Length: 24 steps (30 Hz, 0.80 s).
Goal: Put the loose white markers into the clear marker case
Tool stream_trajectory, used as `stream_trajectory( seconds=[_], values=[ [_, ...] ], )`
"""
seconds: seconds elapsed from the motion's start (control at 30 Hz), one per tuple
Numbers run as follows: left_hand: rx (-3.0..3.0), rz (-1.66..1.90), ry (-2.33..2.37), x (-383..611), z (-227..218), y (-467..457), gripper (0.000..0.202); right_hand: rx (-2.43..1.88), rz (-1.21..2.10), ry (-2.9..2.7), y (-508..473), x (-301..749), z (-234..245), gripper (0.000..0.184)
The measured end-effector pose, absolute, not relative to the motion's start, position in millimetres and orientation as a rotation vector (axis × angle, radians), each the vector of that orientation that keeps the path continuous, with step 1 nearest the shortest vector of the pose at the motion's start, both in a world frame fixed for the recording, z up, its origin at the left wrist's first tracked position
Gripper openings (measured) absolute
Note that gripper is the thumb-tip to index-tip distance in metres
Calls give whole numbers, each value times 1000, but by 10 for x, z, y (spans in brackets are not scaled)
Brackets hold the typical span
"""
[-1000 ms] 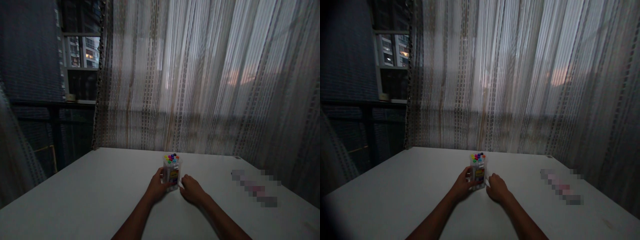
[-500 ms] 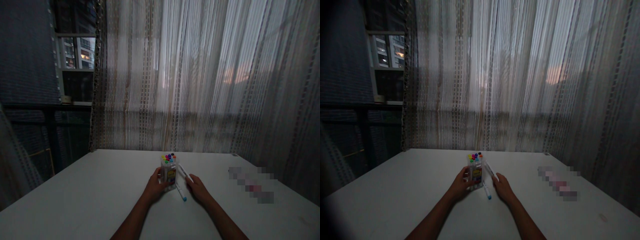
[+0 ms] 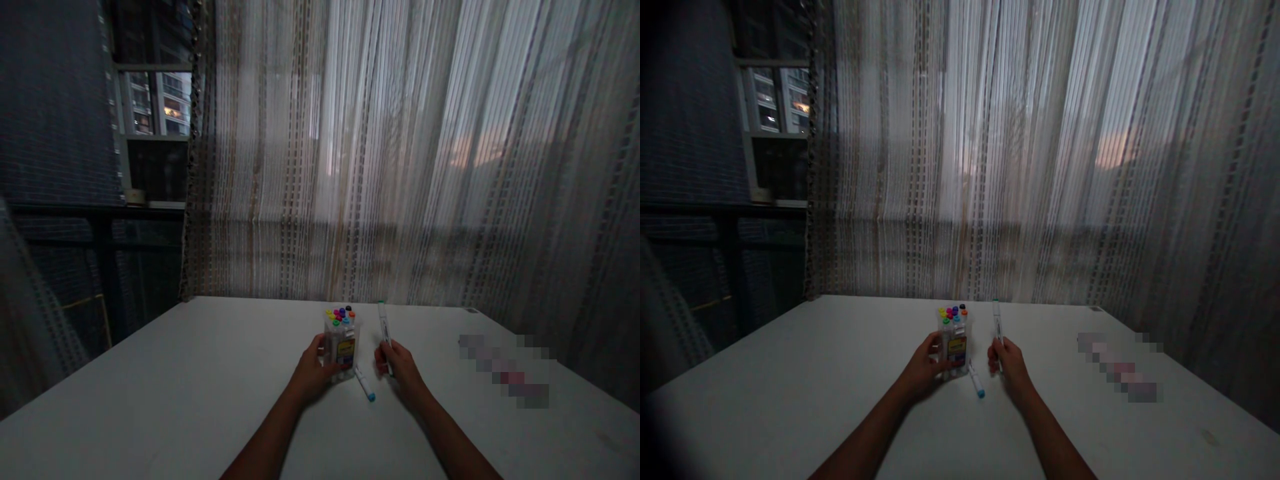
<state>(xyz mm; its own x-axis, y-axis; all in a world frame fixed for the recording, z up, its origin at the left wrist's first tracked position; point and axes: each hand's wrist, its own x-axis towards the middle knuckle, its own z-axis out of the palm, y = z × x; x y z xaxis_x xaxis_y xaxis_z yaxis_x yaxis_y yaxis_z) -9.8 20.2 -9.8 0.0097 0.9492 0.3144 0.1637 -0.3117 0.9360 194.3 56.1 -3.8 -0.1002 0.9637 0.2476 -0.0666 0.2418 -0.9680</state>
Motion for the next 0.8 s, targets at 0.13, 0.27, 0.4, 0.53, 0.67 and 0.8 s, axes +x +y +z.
stream_trajectory(
  seconds=[0.13,0.27,0.4,0.53,0.67,0.8],
  values=[
    [1550,1356,1166,-97,-95,196,59,-942,1087,-1352,570,1969,-38,49],
    [1547,1361,1168,-97,-103,202,61,-978,1060,-1384,611,1976,-93,51],
    [1564,1377,1196,-91,-125,226,58,-1160,885,-1579,658,2006,-180,36],
    [1540,1370,1156,-81,-139,238,59,-1373,575,-1813,636,2026,-218,42],
    [1531,1378,1145,-75,-155,238,63,-1471,474,-2011,554,2005,-180,50],
    [1549,1381,1140,-77,-184,254,65,-1495,327,-2144,457,1970,-99,40]
  ],
)
